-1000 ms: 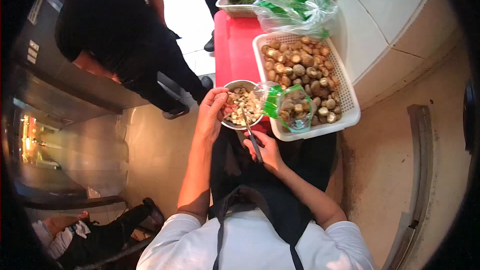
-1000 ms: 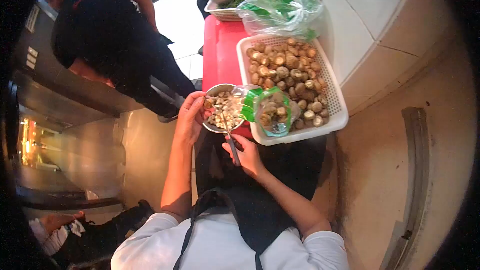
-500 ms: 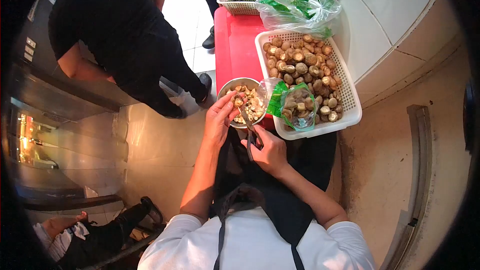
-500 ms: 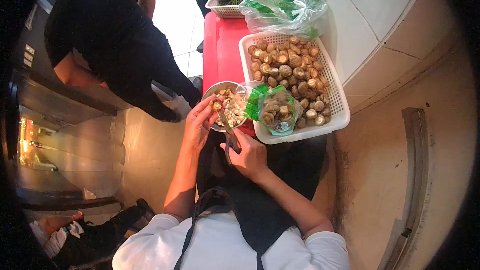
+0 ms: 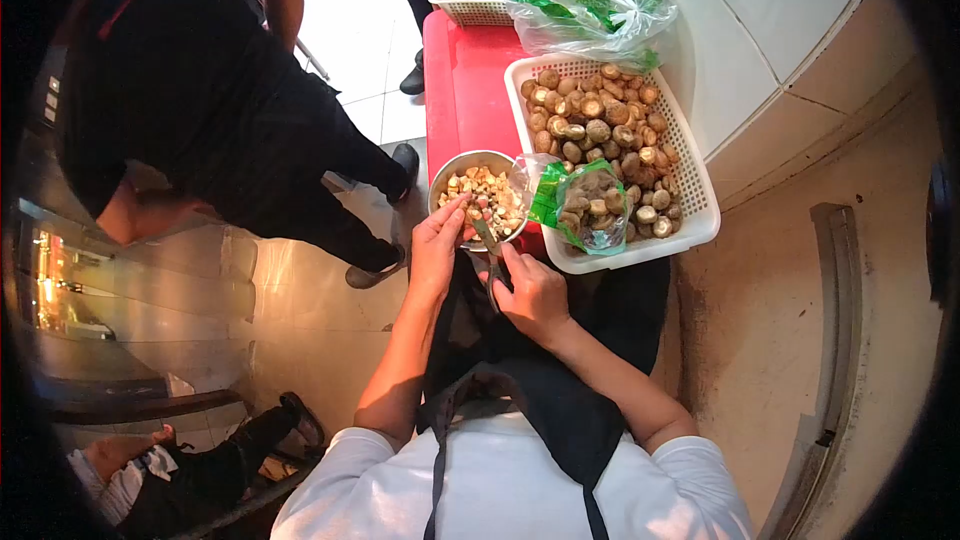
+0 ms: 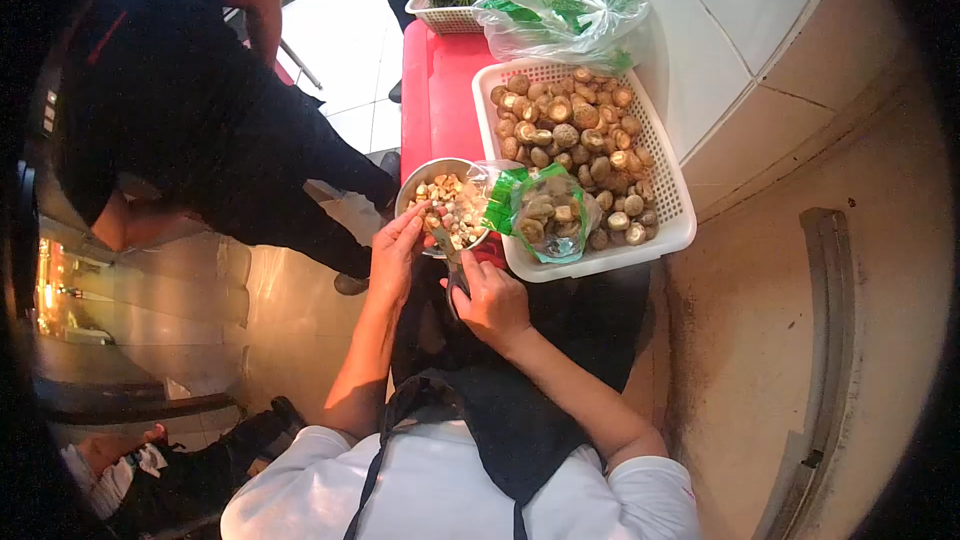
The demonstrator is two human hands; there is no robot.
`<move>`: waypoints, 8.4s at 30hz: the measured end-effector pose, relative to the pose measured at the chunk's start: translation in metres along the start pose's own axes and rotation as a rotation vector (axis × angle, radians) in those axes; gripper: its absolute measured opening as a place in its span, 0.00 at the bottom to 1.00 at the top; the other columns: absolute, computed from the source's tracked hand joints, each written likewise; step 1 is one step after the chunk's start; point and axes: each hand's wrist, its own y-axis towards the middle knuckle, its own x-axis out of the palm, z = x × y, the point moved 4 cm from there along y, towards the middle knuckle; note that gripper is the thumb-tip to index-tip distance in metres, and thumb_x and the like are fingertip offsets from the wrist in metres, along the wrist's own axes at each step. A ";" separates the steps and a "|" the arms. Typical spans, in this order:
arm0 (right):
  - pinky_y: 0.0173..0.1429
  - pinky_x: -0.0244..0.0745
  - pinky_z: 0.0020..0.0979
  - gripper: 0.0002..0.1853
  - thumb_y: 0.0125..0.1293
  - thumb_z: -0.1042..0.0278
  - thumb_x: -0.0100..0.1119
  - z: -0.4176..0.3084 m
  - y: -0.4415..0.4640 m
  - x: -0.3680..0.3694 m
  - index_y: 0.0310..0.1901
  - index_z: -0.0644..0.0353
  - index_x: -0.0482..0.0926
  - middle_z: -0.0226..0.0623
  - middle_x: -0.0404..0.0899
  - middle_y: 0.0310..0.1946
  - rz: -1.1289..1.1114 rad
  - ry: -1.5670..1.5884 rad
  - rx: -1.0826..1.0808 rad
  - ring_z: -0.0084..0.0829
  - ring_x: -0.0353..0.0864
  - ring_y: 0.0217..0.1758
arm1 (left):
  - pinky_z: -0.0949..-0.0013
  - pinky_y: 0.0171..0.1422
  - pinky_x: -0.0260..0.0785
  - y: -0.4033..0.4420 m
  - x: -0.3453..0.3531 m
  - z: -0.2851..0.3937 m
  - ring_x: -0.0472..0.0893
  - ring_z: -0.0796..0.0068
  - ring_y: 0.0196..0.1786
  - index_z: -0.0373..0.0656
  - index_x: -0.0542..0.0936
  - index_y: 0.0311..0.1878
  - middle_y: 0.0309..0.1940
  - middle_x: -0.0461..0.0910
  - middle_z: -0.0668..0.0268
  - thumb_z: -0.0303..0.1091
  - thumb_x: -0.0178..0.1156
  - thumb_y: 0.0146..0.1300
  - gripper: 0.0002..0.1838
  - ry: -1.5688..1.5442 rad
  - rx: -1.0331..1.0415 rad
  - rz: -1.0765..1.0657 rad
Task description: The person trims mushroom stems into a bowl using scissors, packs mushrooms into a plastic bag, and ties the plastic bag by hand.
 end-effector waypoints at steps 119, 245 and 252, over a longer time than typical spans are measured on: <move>0.36 0.80 0.45 0.26 0.62 0.58 0.70 0.012 0.002 0.013 0.57 0.66 0.77 0.50 0.84 0.29 -0.029 0.060 0.058 0.50 0.86 0.31 | 0.76 0.36 0.75 0.024 -0.006 -0.007 0.81 0.83 0.32 0.35 0.87 0.53 0.33 0.85 0.69 0.42 0.56 0.79 0.19 0.310 0.073 0.058; 0.52 0.80 0.43 0.19 0.61 0.52 0.69 0.070 -0.077 0.027 0.38 0.64 0.87 0.50 0.86 0.32 -0.691 0.143 0.019 0.48 0.88 0.42 | 0.55 0.55 0.78 0.012 0.189 -0.036 0.83 0.49 0.55 0.34 0.71 0.67 0.51 0.81 0.44 0.25 0.55 0.64 0.27 1.232 0.445 -0.493; 0.49 0.79 0.49 0.26 0.60 0.46 0.69 0.088 -0.088 0.045 0.24 0.67 0.84 0.53 0.84 0.26 -0.703 0.181 -0.008 0.52 0.87 0.36 | 0.55 0.55 0.78 0.013 0.184 -0.048 0.83 0.49 0.55 0.34 0.71 0.67 0.51 0.81 0.44 0.25 0.55 0.64 0.26 1.190 0.454 -0.495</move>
